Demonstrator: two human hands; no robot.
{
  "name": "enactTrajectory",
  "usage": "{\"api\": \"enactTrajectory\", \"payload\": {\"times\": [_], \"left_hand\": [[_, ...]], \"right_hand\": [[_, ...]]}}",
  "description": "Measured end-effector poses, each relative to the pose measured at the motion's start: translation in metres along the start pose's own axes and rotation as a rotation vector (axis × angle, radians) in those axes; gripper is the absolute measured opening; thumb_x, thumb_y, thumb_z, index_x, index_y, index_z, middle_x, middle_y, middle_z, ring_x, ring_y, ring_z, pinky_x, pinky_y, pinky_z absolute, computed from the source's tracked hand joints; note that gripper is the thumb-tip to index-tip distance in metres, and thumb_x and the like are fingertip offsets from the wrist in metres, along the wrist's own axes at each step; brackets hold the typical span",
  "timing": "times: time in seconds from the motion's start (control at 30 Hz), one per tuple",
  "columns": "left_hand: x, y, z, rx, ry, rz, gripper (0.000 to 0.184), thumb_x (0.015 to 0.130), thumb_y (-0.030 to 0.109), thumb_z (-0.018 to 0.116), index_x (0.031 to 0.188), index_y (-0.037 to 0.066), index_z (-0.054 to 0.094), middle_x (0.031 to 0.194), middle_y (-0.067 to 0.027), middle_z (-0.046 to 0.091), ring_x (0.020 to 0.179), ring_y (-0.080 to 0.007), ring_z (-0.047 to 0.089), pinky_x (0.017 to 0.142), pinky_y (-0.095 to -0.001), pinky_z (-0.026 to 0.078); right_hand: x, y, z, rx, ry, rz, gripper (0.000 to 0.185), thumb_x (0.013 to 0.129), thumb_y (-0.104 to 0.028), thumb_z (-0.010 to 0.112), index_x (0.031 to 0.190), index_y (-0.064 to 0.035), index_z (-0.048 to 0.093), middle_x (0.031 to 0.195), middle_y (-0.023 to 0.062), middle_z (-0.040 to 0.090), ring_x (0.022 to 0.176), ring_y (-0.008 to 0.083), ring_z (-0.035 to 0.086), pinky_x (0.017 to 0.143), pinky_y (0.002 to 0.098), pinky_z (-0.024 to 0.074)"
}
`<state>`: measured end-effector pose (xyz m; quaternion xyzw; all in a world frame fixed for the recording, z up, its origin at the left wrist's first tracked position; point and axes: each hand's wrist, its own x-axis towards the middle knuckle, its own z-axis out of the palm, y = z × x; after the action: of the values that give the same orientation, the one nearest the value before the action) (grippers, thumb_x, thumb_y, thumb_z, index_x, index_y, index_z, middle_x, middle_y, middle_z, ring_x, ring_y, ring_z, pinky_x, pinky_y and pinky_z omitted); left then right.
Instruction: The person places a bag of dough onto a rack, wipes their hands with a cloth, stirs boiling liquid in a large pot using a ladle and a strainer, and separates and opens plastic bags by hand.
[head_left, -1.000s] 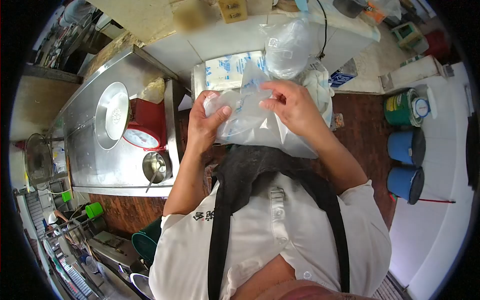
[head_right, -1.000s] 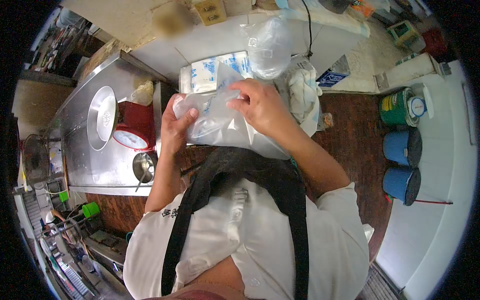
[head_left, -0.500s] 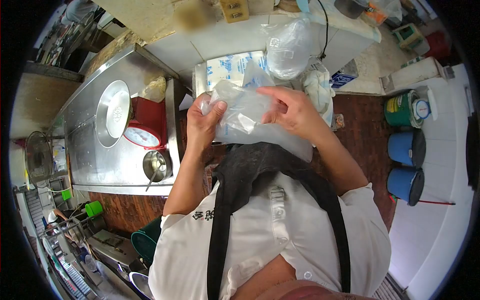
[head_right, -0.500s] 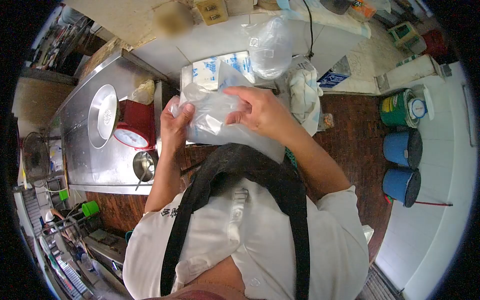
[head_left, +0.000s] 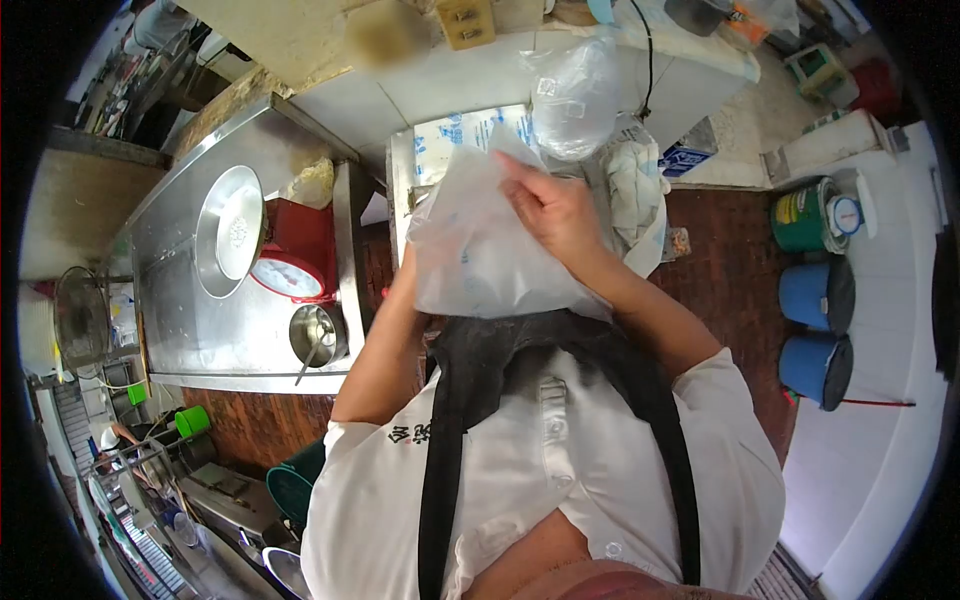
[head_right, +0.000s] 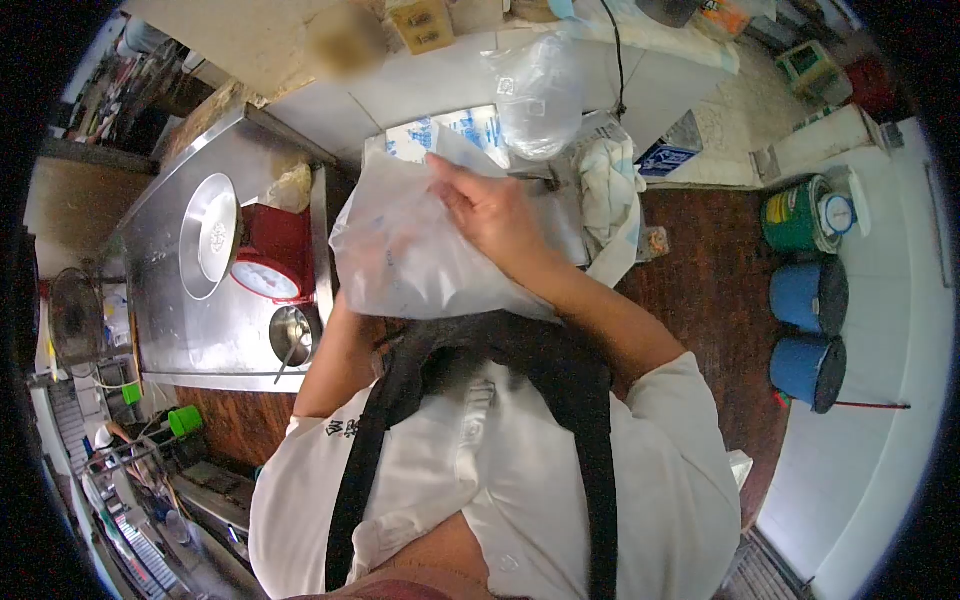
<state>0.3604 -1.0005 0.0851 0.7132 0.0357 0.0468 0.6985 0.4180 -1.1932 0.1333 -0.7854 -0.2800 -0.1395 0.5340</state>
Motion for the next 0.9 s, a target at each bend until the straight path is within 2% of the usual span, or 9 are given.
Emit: {"api": "enactTrajectory", "payload": {"times": [0.13,0.17,0.27,0.33,0.4,0.57,0.7,0.8,0.9], "left_hand": [[0.030,0.027,0.010,-0.415,0.116,-0.148,0.024,0.092,0.017,0.065,0.111,0.004,0.063,0.090,-0.0060,0.068,0.081,-0.0129,0.064,0.071,-0.0305,0.054],[0.034,0.042,0.009,-0.522,0.202,-0.256,0.020,0.093,0.020,0.064,0.106,0.004,0.064,0.085,-0.0056,0.068,0.079,-0.0135,0.064,0.068,-0.0310,0.054],[0.054,0.002,0.001,-0.461,0.240,-0.333,0.019,0.097,0.025,0.060,0.097,0.005,0.062,0.086,-0.0047,0.063,0.077,-0.0135,0.062,0.064,-0.0315,0.053],[0.054,-0.023,0.008,0.014,0.178,-0.434,0.026,0.095,0.029,0.061,0.100,0.004,0.062,0.087,-0.0038,0.061,0.081,-0.0149,0.059,0.071,-0.0322,0.050],[0.055,-0.115,0.018,-0.249,0.173,-0.445,0.031,0.094,0.031,0.061,0.102,0.001,0.061,0.091,-0.0070,0.064,0.085,-0.0183,0.061,0.071,-0.0341,0.050],[0.056,-0.261,0.004,0.239,0.139,-0.462,0.041,0.093,0.031,0.062,0.108,-0.007,0.060,0.101,-0.0218,0.066,0.089,-0.0319,0.064,0.077,-0.0410,0.050],[0.064,-0.251,0.006,0.554,0.115,-0.420,0.047,0.093,0.032,0.062,0.115,-0.010,0.058,0.109,-0.0292,0.064,0.098,-0.0421,0.064,0.086,-0.0453,0.050],[0.046,-0.190,-0.013,0.639,0.315,-0.188,0.054,0.093,0.033,0.062,0.123,-0.011,0.055,0.113,-0.0303,0.063,0.106,-0.0449,0.062,0.092,-0.0468,0.048],[0.020,-0.112,-0.032,0.300,0.275,-0.214,0.046,0.091,0.029,0.068,0.119,-0.006,0.056,0.113,-0.0221,0.066,0.103,-0.0305,0.063,0.091,-0.0402,0.049]], "right_hand": [[-0.004,0.054,0.003,0.118,0.059,0.126,0.024,0.095,-0.015,0.065,0.116,-0.0045,0.068,0.077,0.0009,0.066,0.064,0.0087,0.054,0.060,0.0266,0.0466],[0.010,0.030,-0.019,0.017,0.035,0.366,0.022,0.096,-0.018,0.060,0.114,-0.0075,0.067,0.076,0.0130,0.067,0.064,0.0199,0.061,0.063,0.0323,0.0494],[0.004,0.064,-0.039,-0.145,0.042,0.439,0.023,0.100,-0.020,0.055,0.113,-0.0043,0.065,0.082,0.0033,0.066,0.069,0.0117,0.057,0.064,0.0265,0.0467],[-0.030,0.106,-0.015,-0.064,0.057,0.434,0.022,0.098,-0.021,0.055,0.116,-0.0072,0.056,0.078,0.0184,0.064,0.072,0.0311,0.065,0.064,0.0433,0.0481],[-0.060,0.130,-0.003,-0.033,-0.027,0.491,0.024,0.097,-0.019,0.055,0.117,-0.0077,0.050,0.082,0.0206,0.064,0.077,0.0370,0.065,0.066,0.0478,0.0471],[-0.137,0.261,0.034,-0.344,-0.218,0.456,0.034,0.091,-0.022,0.063,0.113,-0.0020,0.046,0.095,0.0246,0.064,0.092,0.0456,0.061,0.078,0.0514,0.0464],[-0.141,0.338,0.045,-0.233,-0.317,0.748,0.043,0.089,-0.027,0.068,0.118,-0.0001,0.053,0.095,0.0218,0.065,0.093,0.0430,0.063,0.084,0.0463,0.0491],[-0.076,0.214,-0.017,-0.192,-0.267,0.853,0.050,0.088,-0.018,0.071,0.130,-0.0023,0.052,0.093,0.0094,0.066,0.084,0.0201,0.063,0.074,0.0319,0.0506],[-0.039,0.102,-0.057,0.196,-0.168,0.535,0.045,0.091,-0.019,0.068,0.130,-0.0023,0.052,0.098,0.0062,0.064,0.091,0.0161,0.062,0.081,0.0301,0.0489]]}}
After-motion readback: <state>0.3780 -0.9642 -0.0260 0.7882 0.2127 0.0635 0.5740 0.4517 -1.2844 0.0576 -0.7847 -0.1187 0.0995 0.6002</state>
